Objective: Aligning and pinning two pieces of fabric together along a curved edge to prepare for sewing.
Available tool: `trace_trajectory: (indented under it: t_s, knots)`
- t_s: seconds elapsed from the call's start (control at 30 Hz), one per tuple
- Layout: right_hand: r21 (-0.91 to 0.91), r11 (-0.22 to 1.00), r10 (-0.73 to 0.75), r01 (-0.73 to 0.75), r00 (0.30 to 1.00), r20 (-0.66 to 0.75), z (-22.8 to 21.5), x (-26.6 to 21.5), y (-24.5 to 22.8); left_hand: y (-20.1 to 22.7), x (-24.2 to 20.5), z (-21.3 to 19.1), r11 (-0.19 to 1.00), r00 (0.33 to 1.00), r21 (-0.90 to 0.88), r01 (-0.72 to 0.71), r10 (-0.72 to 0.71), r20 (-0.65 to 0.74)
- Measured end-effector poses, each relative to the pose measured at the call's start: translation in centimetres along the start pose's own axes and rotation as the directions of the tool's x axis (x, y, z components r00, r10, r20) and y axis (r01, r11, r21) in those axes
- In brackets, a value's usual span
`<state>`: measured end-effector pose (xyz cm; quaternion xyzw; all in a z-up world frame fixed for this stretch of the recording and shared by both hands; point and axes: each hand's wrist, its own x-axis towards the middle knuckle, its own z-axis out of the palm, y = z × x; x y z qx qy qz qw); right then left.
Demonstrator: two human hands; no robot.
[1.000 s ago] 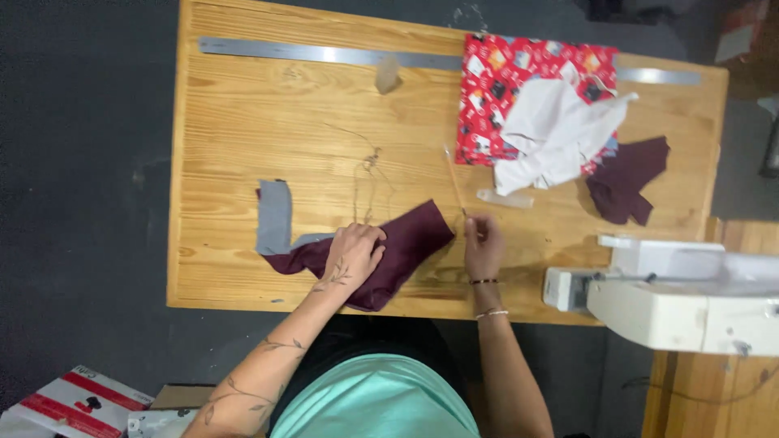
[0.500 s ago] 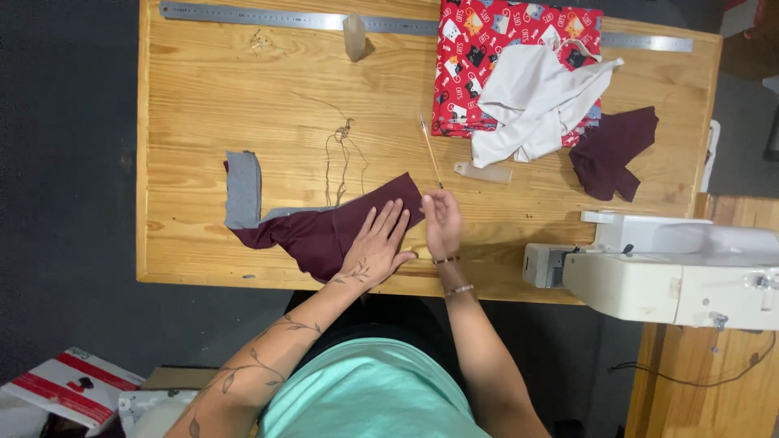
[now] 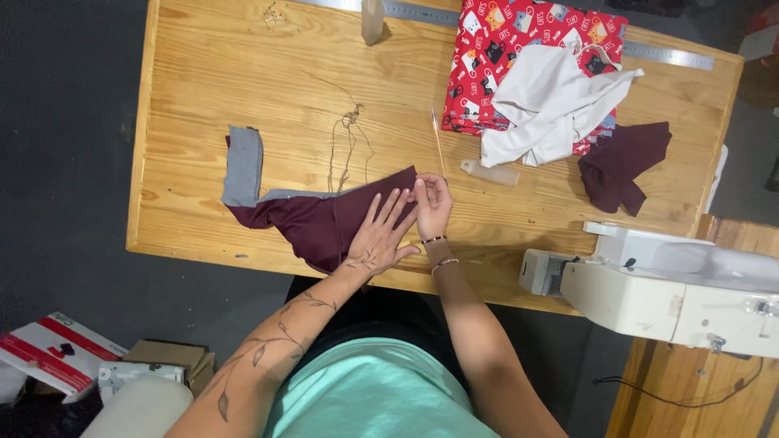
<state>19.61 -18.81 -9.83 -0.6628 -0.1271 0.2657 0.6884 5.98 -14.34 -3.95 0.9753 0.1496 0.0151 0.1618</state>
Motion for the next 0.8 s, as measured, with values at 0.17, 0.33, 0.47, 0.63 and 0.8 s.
trace_trajectory:
  t_s: [0.17,0.33,0.47,0.63,0.8]
  knots:
    - [-0.110,0.994,-0.013,0.013,1.000,0.005,0.6,-0.2,-1.6,0.1,0.2,-0.6,0.999,1.000,-0.030,0.019,-0.018,0.019]
    - [-0.267,0.960,-0.076,0.086,0.996,0.048,-0.2,0.7,-2.3,0.1,1.0,-1.6,0.992,0.997,-0.097,0.077,-0.076,0.008]
    - [-0.338,0.936,-0.080,0.098,0.994,0.068,-0.2,0.7,-4.3,-0.4,1.7,-1.9,0.969,0.993,-0.220,0.111,-0.117,-0.017]
    - [-0.442,0.892,-0.045,0.094,0.992,0.120,-0.7,1.0,-3.0,-1.2,2.3,-0.4,0.968,0.991,-0.219,0.122,-0.132,-0.028]
    - [-0.516,0.851,-0.034,0.100,0.990,0.134,-0.9,1.7,-2.4,-1.7,3.5,-1.6,0.926,0.950,-0.252,0.280,-0.306,-0.069]
